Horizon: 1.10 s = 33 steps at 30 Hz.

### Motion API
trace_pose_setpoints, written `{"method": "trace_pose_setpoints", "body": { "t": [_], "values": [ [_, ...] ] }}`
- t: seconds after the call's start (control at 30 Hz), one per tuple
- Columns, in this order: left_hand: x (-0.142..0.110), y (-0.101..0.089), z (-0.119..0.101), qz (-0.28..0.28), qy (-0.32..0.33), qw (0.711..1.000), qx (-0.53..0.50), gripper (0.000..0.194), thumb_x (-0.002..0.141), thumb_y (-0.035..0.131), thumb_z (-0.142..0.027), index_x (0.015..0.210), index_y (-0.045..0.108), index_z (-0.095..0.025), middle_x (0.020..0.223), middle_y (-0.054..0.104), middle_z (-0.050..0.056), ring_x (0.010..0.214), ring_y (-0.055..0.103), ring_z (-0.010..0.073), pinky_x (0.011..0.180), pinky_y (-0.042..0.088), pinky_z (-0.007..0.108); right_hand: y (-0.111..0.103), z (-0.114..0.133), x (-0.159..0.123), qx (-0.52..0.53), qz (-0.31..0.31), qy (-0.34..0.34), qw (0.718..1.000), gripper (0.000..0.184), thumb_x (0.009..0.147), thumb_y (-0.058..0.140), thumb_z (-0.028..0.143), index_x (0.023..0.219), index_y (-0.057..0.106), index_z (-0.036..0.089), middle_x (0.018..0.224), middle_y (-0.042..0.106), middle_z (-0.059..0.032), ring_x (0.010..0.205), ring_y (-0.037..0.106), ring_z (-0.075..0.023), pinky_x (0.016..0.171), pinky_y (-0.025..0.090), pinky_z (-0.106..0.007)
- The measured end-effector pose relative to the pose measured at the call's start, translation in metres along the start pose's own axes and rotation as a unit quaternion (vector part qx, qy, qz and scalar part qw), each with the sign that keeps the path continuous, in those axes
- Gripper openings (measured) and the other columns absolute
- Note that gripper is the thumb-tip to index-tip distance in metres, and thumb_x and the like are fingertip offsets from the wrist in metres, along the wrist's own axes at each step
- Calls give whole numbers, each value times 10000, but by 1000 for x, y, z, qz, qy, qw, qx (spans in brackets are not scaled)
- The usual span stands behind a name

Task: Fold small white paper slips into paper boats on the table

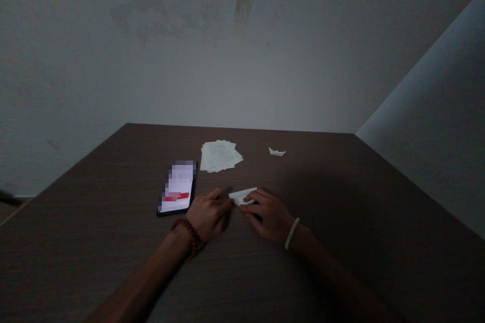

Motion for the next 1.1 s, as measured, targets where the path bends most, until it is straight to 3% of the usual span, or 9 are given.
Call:
{"method": "trace_pose_setpoints", "body": {
  "t": [0.27,0.5,0.83,0.93,1.1],
  "values": [
    [0,1,-17,26,63,997,-25,218,794,450,-127,930,618,-154,824,651,64,798,544,214,624,471,304,0,0,0,-9,2,0,1000,220,812,577,126,993,678,201,990,610,-69,950,533,-195,837,460,-333],
    [1,3,-1,25,-1,1000,-2,262,762,458,-118,951,631,-174,750,647,61,828,537,241,630,474,321,1,0,-1,0,-3,-3,1000,236,815,574,125,1014,675,203,1008,610,-69,957,533,-193,839,455,-338],
    [2,5,-11,36,39,998,-21,279,768,450,-110,1000,598,-155,957,668,79,885,553,241,667,502,329,0,1,0,10,-4,11,1000,241,802,581,121,1003,684,205,1003,613,-74,960,533,-205,848,456,-348],
    [2,4,-8,34,26,999,-34,325,778,431,-118,1060,587,-160,923,666,78,893,556,238,656,503,317,-3,-4,-1,40,-24,22,999,246,801,594,137,1020,679,212,1026,613,-68,963,541,-198,852,454,-348],
    [0,2,-7,20,38,998,-55,346,792,403,-123,1092,572,-159,920,667,74,868,554,232,634,499,313,-22,-34,-3,57,-114,93,988,347,817,585,148,1159,610,199,1158,578,-95,1070,519,-211,931,419,-385]
  ]
}}
Point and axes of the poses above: each hand's wrist, its own x-axis towards the middle knuckle, its own y-axis out of the palm, z = x × y, the point moved 9 cm from there along x, towards the middle knuckle
